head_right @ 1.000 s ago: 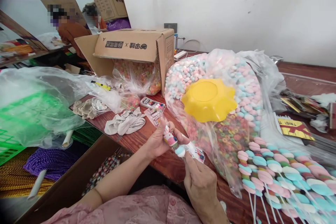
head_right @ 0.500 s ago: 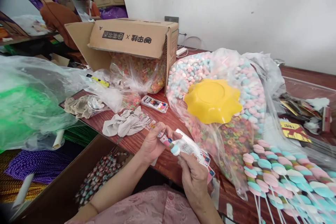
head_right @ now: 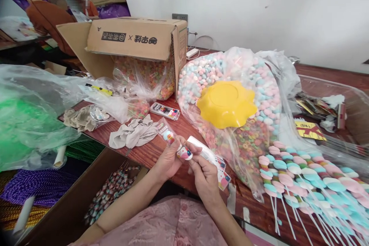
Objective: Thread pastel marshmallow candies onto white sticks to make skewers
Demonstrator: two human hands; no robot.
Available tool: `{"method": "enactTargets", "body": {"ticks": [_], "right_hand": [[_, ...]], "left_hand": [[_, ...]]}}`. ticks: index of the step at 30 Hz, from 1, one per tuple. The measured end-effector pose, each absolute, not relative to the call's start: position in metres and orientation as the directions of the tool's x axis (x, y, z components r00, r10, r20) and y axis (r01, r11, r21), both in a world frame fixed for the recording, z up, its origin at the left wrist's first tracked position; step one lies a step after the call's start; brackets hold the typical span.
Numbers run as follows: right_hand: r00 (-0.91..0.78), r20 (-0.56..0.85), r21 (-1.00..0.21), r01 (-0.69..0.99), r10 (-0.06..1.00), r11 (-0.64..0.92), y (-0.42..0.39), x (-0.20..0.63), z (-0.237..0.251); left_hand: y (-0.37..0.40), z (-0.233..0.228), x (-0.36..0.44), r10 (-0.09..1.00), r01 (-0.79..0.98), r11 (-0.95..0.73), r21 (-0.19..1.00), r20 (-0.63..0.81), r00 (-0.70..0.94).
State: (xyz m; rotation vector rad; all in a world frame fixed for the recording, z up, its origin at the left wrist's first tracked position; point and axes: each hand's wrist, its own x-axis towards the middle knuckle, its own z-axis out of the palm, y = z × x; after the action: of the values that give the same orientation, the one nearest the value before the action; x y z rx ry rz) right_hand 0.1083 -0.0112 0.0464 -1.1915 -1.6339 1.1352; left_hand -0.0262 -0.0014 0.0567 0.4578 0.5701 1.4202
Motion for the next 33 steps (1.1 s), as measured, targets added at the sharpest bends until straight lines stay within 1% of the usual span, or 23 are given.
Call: {"method": "enactTargets", "body": {"ticks": [3,5,7,9,10,11,12,14,15,16,17,19,21,22,23,24,26,27,28,29,30,31,33], "right_hand": [[-0.258,0.089,-0.963,0.225,0.962,0.149,-0.011,0.114,0.046],[-0.341,0.050,-0.970,0.206,0.939,0.127,-0.011,0.116,0.044],[-0.434,0.019,-0.972,0.202,0.901,0.118,-0.011,0.116,0.042],[-0.467,0.065,-0.950,0.241,0.882,0.197,-0.013,0.116,0.039],[-0.448,0.135,-0.917,0.282,0.884,0.283,-0.014,0.117,0.037],[-0.419,0.239,-0.855,0.337,0.876,0.394,-0.015,0.118,0.036],[-0.395,0.359,-0.761,0.401,0.846,0.510,-0.015,0.119,0.034],[-0.381,0.569,-0.525,0.515,0.729,0.678,-0.016,0.124,0.031],[-0.394,0.633,-0.417,0.552,0.666,0.722,-0.016,0.126,0.030],[-0.414,0.668,-0.333,0.577,0.618,0.746,-0.016,0.129,0.028],[-0.430,0.685,-0.277,0.593,0.588,0.756,-0.015,0.131,0.028],[-0.436,0.698,-0.237,0.608,0.568,0.758,-0.015,0.132,0.028],[-0.414,0.692,-0.290,0.591,0.591,0.753,-0.016,0.129,0.030],[-0.399,0.670,-0.359,0.564,0.626,0.744,-0.017,0.127,0.032],[-0.384,0.626,-0.457,0.525,0.678,0.718,-0.017,0.123,0.034],[-0.372,0.556,-0.576,0.473,0.744,0.667,-0.017,0.120,0.036],[-0.372,0.353,-0.808,0.341,0.858,0.481,-0.016,0.115,0.039],[-0.378,0.255,-0.886,0.277,0.890,0.371,-0.016,0.114,0.040],[-0.386,0.177,-0.933,0.227,0.905,0.280,-0.015,0.113,0.040],[-0.395,0.130,-0.954,0.199,0.909,0.223,-0.015,0.114,0.040],[-0.391,0.114,-0.958,0.200,0.913,0.206,-0.014,0.116,0.039],[-0.374,0.133,-0.945,0.230,0.918,0.231,-0.015,0.118,0.037],[-0.325,0.281,-0.854,0.346,0.903,0.390,-0.016,0.123,0.033]], "left_hand": [[0.000,0.057,-0.036,0.999,-0.840,0.045,0.541,-0.040,0.027],[0.002,0.058,-0.043,1.000,-0.842,0.014,0.540,-0.022,0.002],[0.004,0.059,-0.048,0.999,-0.825,0.039,0.564,-0.040,0.020],[0.005,0.059,-0.050,0.995,-0.817,0.087,0.571,-0.094,0.040],[0.006,0.059,-0.051,0.991,-0.820,0.108,0.562,-0.128,0.043],[0.006,0.059,-0.050,0.986,-0.827,0.124,0.549,-0.163,0.039],[0.007,0.058,-0.050,0.980,-0.834,0.132,0.535,-0.195,0.030],[0.007,0.056,-0.050,0.969,-0.841,0.154,0.518,-0.244,0.027],[0.008,0.055,-0.050,0.964,-0.841,0.169,0.514,-0.265,0.032],[0.008,0.053,-0.050,0.959,-0.841,0.180,0.510,-0.281,0.035],[0.008,0.052,-0.050,0.956,-0.839,0.186,0.511,-0.292,0.035],[0.007,0.051,-0.047,0.955,-0.827,0.187,0.530,-0.296,0.026],[0.004,0.051,-0.040,0.962,-0.803,0.171,0.571,-0.274,0.010],[0.003,0.052,-0.036,0.967,-0.792,0.161,0.589,-0.255,0.006],[0.002,0.053,-0.032,0.972,-0.788,0.151,0.597,-0.235,0.007],[0.001,0.055,-0.028,0.976,-0.791,0.143,0.595,-0.217,0.013],[-0.001,0.058,-0.025,0.980,-0.821,0.140,0.554,-0.199,0.033],[-0.001,0.059,-0.025,0.978,-0.841,0.143,0.522,-0.204,0.040],[0.000,0.059,-0.027,0.975,-0.861,0.141,0.489,-0.218,0.036],[0.000,0.059,-0.029,0.971,-0.878,0.136,0.460,-0.239,0.025],[0.001,0.058,-0.033,0.964,-0.892,0.128,0.434,-0.264,0.010],[0.002,0.057,-0.036,0.957,-0.902,0.119,0.415,-0.290,-0.008],[0.003,0.054,-0.042,0.943,-0.912,0.105,0.397,-0.332,-0.036]]}}
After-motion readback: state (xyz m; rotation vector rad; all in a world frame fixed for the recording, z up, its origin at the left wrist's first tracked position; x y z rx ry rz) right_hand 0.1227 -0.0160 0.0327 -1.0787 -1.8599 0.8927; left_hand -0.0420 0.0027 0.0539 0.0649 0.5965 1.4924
